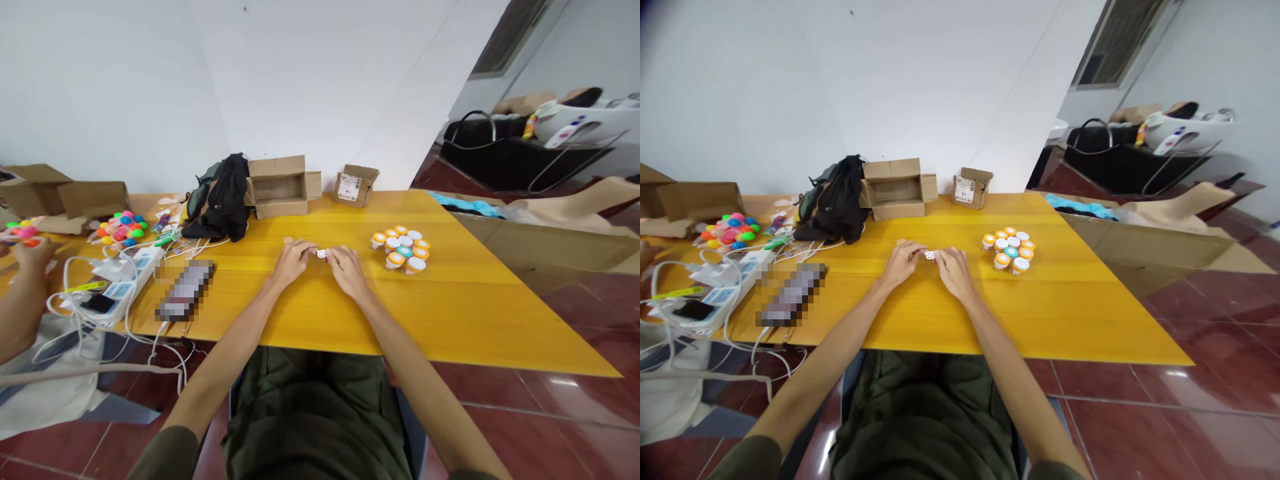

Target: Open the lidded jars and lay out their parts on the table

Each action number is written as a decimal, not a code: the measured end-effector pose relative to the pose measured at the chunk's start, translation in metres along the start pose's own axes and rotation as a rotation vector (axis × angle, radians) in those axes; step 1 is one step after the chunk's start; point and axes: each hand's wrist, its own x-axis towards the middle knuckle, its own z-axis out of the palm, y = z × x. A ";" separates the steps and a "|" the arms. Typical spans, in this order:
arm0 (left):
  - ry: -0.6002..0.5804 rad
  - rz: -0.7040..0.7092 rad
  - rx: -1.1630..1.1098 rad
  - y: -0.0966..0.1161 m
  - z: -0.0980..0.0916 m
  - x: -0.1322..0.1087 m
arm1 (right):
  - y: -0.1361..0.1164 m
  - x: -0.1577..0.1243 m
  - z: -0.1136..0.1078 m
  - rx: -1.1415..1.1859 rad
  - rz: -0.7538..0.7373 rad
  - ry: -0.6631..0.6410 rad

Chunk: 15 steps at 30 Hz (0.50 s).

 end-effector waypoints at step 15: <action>-0.011 -0.187 0.302 0.006 0.002 -0.007 | 0.005 -0.002 0.004 -0.031 -0.067 0.121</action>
